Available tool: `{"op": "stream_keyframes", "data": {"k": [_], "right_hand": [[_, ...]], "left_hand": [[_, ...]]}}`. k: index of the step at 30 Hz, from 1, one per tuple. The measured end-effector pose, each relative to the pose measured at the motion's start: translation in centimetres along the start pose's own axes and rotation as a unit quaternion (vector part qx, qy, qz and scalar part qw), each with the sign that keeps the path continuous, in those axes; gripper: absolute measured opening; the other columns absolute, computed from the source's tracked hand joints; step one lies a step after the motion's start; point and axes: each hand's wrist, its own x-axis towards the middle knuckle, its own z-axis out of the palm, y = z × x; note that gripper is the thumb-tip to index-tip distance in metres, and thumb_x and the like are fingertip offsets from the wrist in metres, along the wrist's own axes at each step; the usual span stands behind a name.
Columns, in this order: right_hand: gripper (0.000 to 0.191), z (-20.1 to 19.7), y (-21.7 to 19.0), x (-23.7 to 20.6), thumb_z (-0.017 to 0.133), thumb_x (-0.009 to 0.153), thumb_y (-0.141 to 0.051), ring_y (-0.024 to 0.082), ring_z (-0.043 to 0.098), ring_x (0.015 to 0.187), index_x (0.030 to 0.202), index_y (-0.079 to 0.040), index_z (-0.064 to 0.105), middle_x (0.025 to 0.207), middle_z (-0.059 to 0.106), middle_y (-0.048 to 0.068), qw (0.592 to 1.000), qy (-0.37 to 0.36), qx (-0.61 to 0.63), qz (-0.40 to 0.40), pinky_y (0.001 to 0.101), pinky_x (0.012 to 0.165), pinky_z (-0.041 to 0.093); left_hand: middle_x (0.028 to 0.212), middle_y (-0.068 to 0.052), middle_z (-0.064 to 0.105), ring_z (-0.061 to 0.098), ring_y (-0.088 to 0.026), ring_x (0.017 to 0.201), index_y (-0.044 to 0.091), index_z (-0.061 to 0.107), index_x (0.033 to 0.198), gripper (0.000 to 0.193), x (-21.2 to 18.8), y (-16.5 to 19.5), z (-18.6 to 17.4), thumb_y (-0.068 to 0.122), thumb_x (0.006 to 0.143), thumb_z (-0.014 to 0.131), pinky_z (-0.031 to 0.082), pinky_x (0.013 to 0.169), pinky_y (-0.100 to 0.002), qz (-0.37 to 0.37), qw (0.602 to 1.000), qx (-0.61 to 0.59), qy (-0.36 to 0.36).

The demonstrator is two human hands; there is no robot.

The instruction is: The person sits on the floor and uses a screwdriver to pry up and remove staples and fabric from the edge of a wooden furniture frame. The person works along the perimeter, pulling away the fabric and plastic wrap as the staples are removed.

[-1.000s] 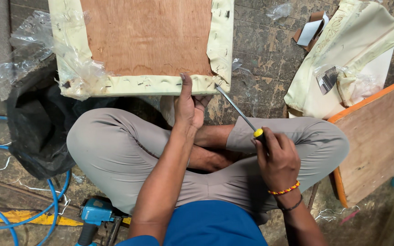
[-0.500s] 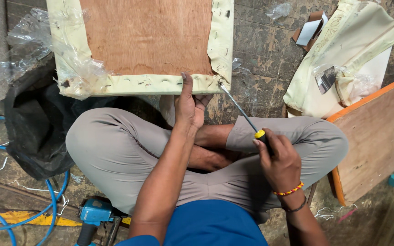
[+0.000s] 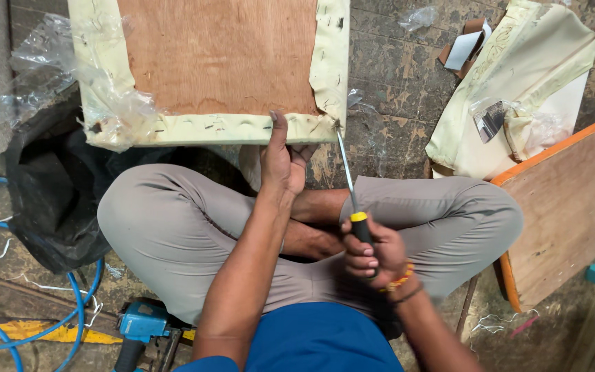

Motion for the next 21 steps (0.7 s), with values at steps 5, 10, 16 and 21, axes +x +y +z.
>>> {"op": "stream_keyframes", "data": {"k": [5, 10, 16, 21], "right_hand": [[0.039, -0.6, 3.6, 1.9, 0.047, 0.108, -0.038, 0.015, 0.055, 0.058, 0.116, -0.003, 0.061, 0.076, 0.061, 0.005, 0.981, -0.139, 0.128, 0.035, 0.0294, 0.054, 0.047], [0.035, -0.1, -0.7, 0.2, 0.050, 0.107, -0.034, 0.016, 0.059, 0.060, 0.118, -0.003, 0.060, 0.080, 0.064, 0.008, 0.931, 0.213, -0.256, -0.146, 0.0291, 0.054, 0.048], [0.028, 4.3, -6.5, -0.9, 0.070, 0.102, -0.025, 0.031, 0.068, 0.081, 0.119, -0.003, 0.069, 0.097, 0.070, 0.013, 0.341, 0.295, -0.826, -0.339, 0.0393, 0.070, 0.054], [0.032, 7.5, -7.7, -0.9, 0.076, 0.096, -0.024, 0.034, 0.066, 0.079, 0.121, -0.004, 0.070, 0.092, 0.067, 0.014, 0.286, 0.292, -0.856, -0.317, 0.0423, 0.068, 0.053]], "left_hand": [[0.110, -0.012, 0.071, 0.074, -0.028, 0.099, 0.004, 0.057, 0.124, 0.060, 0.2, -0.1, -0.1, 0.047, 0.087, 0.078, 0.064, 0.085, -0.045, -0.003, 1.000, -0.018, -0.006], [0.113, -0.012, 0.071, 0.073, -0.028, 0.101, 0.005, 0.055, 0.125, 0.062, 0.3, -0.1, -0.2, 0.046, 0.085, 0.078, 0.065, 0.086, -0.046, -0.009, 1.000, -0.014, 0.007], [0.113, -0.011, 0.070, 0.073, -0.026, 0.100, 0.004, 0.056, 0.128, 0.065, 0.1, 0.0, -0.2, 0.047, 0.084, 0.079, 0.064, 0.086, -0.044, 0.000, 1.000, 0.005, 0.009], [0.111, -0.013, 0.071, 0.074, -0.026, 0.100, 0.002, 0.057, 0.127, 0.067, -0.1, 0.2, 0.0, 0.049, 0.083, 0.078, 0.064, 0.086, -0.043, -0.008, 0.999, 0.022, 0.026]]}}
